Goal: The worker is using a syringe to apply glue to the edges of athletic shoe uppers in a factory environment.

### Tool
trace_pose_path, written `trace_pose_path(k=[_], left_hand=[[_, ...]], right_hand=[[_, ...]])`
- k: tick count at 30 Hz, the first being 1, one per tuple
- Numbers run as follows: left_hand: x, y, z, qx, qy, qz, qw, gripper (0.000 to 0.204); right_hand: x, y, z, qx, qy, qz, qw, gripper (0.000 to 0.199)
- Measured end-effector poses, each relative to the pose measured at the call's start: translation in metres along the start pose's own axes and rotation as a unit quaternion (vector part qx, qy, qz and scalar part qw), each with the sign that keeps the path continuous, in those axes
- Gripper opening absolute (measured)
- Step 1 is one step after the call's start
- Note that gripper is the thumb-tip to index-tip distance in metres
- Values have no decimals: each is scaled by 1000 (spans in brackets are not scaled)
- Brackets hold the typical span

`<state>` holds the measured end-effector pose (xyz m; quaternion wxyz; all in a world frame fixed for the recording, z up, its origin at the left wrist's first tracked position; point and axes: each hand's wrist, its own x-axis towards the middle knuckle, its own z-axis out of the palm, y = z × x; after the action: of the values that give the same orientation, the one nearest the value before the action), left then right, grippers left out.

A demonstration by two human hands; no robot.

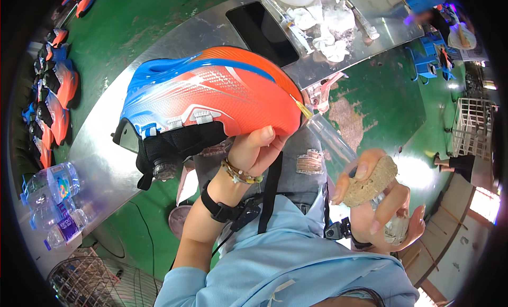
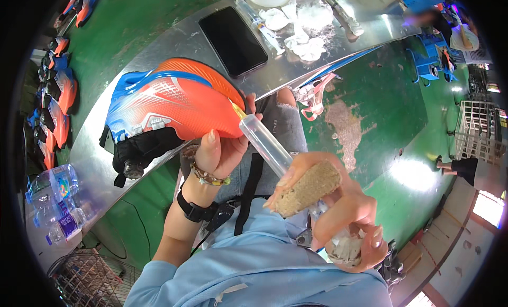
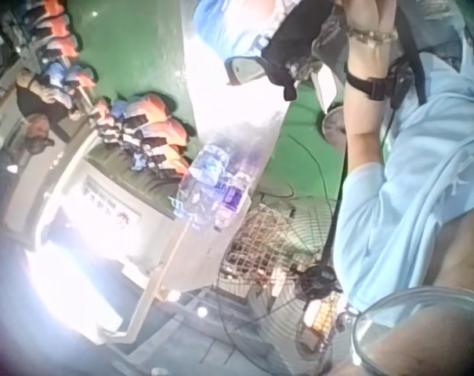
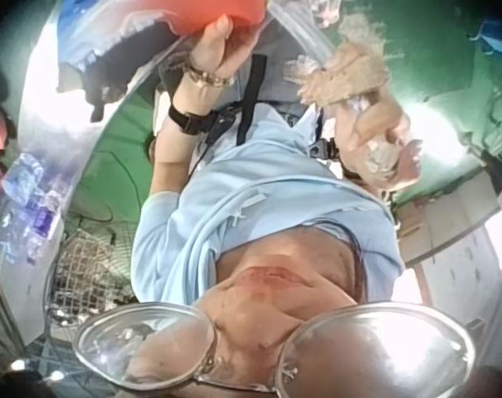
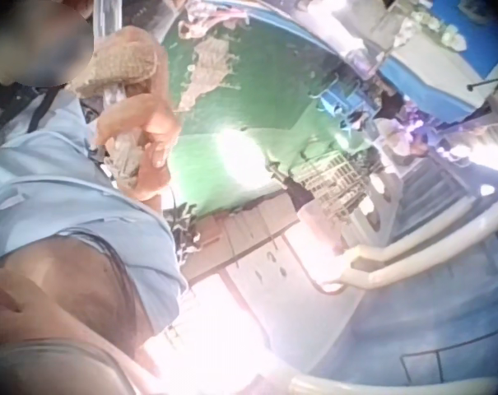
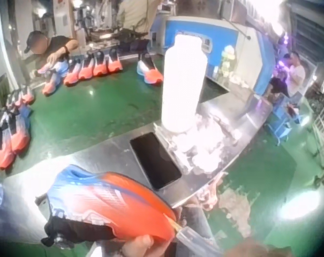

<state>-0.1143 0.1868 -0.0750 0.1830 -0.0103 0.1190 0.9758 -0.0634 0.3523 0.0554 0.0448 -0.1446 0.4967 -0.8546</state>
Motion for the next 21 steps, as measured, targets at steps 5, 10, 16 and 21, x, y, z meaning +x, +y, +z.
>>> trace_pose_path(k=[5, 10, 16, 21], left_hand=[[16, 1, 4, 6, 4, 32, 999, 61], [34, -1, 16, 28, 11, 62, 998, 68], [40, 5, 56, 53, 90, 118, 988, 57], [32, 18, 84, 35, 222, 59, 973, 47]], right_hand=[[1, 4, -1, -53, 3, -16, 998, 48], [6, 8, 4, -103, 29, -29, 994, 51], [11, 20, 11, -136, 9, -69, 988, 52], [11, 32, 9, -156, -31, -120, 980, 50]])
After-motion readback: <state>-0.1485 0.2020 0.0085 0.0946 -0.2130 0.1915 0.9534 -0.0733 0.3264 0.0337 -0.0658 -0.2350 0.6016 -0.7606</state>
